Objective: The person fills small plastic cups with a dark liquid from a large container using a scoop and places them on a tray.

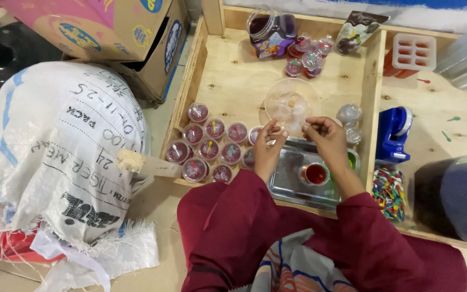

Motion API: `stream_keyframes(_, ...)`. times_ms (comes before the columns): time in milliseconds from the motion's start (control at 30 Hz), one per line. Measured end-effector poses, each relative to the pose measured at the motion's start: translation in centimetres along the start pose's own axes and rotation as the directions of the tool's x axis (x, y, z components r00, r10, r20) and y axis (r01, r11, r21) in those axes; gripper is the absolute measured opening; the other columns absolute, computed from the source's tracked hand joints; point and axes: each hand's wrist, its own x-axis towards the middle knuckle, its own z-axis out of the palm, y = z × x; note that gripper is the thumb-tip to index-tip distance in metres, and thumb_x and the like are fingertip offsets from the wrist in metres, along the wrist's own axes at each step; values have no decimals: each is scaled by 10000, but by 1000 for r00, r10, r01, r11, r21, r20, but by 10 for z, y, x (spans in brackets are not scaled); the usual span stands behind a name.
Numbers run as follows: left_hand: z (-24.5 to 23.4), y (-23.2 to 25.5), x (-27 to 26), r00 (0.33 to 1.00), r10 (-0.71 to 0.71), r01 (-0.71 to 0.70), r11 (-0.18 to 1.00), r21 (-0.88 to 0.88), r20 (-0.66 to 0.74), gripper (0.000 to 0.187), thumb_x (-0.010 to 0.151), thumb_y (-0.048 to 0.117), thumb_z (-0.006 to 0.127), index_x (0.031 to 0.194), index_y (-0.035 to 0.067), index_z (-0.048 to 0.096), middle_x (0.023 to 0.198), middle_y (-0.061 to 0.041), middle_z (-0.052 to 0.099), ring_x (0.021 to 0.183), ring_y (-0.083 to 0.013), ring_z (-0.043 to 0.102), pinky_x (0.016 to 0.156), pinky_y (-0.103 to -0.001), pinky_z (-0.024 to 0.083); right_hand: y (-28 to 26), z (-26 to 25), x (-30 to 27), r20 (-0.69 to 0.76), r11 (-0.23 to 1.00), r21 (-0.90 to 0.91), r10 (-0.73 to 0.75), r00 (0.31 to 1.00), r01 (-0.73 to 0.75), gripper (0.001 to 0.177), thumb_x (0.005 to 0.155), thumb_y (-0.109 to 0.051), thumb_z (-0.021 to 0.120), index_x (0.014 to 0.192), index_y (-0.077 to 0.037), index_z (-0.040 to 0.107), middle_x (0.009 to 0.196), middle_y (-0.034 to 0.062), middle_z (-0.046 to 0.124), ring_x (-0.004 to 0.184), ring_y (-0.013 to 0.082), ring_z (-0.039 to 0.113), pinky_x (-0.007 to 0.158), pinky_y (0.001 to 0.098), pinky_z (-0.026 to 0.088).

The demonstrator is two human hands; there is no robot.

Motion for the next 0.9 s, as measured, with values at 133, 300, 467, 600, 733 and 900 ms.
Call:
stream_keyframes(133,7,-31,-10,993,-51,54,998,-31,105,558,851,198,858,1354,85,644,1029,-45,701,811,-59,648,676,-164,555,-7,-13,-34,-12,1000,11,18,1000,-18,250,914,-68,808,1123,19,701,872,97,705,753,102,686,655,233,608)
stream_keyframes(300,11,-36,-30,975,-127,134,991,-29,183,240,852,165,860,1064,110,762,796,-59,748,644,-93,709,538,-170,539,11,-33,-61,-37,1000,13,9,999,-9,268,874,-68,842,1097,22,723,852,111,712,722,112,689,648,242,604)
stream_keyframes(467,15,-21,-57,949,-198,187,980,68,244,220,1003,288,702,1028,82,772,799,-130,762,664,-149,734,574,-221,584,47,-62,-75,-64,998,-35,44,997,-46,272,879,-75,841,1113,5,729,907,123,701,744,147,687,671,292,606)
stream_keyframes(600,15,-79,-54,957,-166,134,980,145,237,251,1007,281,685,1169,104,760,901,-116,759,744,-160,708,647,-251,592,53,-85,-82,-78,990,-119,62,995,-71,267,876,-49,823,1124,-9,733,891,147,687,717,196,707,651,302,614)
stream_keyframes(733,13,-103,-52,956,-163,67,933,354,246,334,902,234,794,1209,107,755,937,-107,704,769,-176,715,642,-294,593,81,-98,-81,-74,971,-221,83,994,-97,267,855,18,783,1118,-11,745,861,143,654,672,182,674,627,305,601)
stream_keyframes(900,21,-131,-58,953,-81,-97,831,548,292,416,818,230,832,1198,71,768,878,-147,691,808,-329,727,696,-343,605,128,-107,-70,-40,780,-625,25,999,-45,281,807,-19,815,1067,-122,789,858,85,718,727,249,739,681,359,591)
